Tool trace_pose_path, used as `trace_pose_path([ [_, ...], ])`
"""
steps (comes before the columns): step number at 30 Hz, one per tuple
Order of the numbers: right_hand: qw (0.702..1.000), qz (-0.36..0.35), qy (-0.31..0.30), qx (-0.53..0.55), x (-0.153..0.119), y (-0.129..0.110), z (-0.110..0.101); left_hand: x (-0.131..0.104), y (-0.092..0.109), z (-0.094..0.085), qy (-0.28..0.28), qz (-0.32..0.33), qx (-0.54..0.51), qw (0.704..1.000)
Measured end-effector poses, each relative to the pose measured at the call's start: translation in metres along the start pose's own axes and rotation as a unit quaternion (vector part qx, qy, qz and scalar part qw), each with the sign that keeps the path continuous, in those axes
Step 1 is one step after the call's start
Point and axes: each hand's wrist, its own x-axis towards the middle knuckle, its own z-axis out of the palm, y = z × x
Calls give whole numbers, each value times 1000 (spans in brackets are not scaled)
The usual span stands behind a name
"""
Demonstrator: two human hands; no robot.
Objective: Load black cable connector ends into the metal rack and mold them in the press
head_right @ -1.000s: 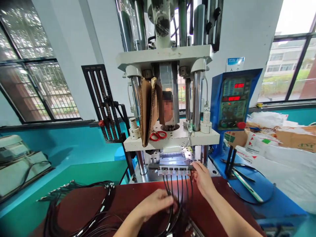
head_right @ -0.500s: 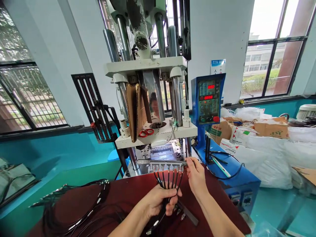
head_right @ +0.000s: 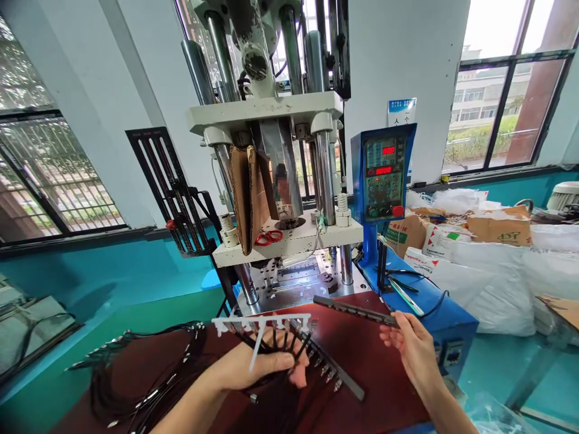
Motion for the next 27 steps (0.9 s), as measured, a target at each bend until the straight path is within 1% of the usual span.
trace_pose_path([
  [2, 1000, 24, 3, -15, -7, 5, -13, 4, -8, 0, -7, -28, -82, 996],
  [4, 998, 44, 6, -40, -8, 9, -25, 9, -25, 5, -9, -54, -145, 988],
  [7, 993, 89, 1, -78, -5, 12, -42, 13, -48, 18, -23, -95, -181, 979],
  [9, 987, 126, -42, -88, 0, 11, -53, 15, -56, 24, -24, -117, -191, 974],
  [10, 984, 131, -70, -102, 2, 11, -59, 16, -58, 27, -20, -125, -194, 973],
  [11, 978, 122, -98, -135, 4, 10, -64, 18, -59, 28, -18, -132, -197, 971],
  [12, 969, 93, -123, -191, 6, 10, -68, 19, -61, 29, -17, -139, -200, 970],
  [13, 952, 45, -145, -265, 8, 9, -72, 21, -62, 29, -18, -145, -203, 968],
  [14, 924, -12, -162, -345, 10, 8, -75, 22, -64, 29, -22, -152, -206, 966],
  [16, 845, -122, -188, -486, 11, 5, -77, 25, -68, 29, -33, -166, -211, 963],
  [17, 806, -161, -194, -536, 10, 3, -76, 26, -70, 29, -38, -174, -212, 961],
  [18, 777, -191, -191, -568, 7, -1, -72, 27, -73, 30, -42, -181, -211, 960],
  [19, 760, -212, -188, -585, 3, -5, -66, 28, -75, 31, -42, -188, -210, 958],
  [20, 757, -227, -190, -583, -4, -11, -57, 29, -78, 32, -43, -196, -208, 957],
  [21, 763, -239, -201, -566, -12, -18, -45, 30, -80, 33, -44, -204, -205, 956],
  [23, 796, -236, -262, -492, -32, -33, -16, 32, -83, 37, -48, -221, -193, 955],
  [24, 798, -216, -311, -469, -42, -40, -1, 33, -84, 39, -51, -227, -185, 955],
  [25, 787, -218, -350, -459, -51, -46, 14, 34, -84, 41, -55, -232, -177, 955],
  [27, 756, -227, -389, -475, -64, -52, 38, 35, -82, 44, -54, -235, -158, 958],
])
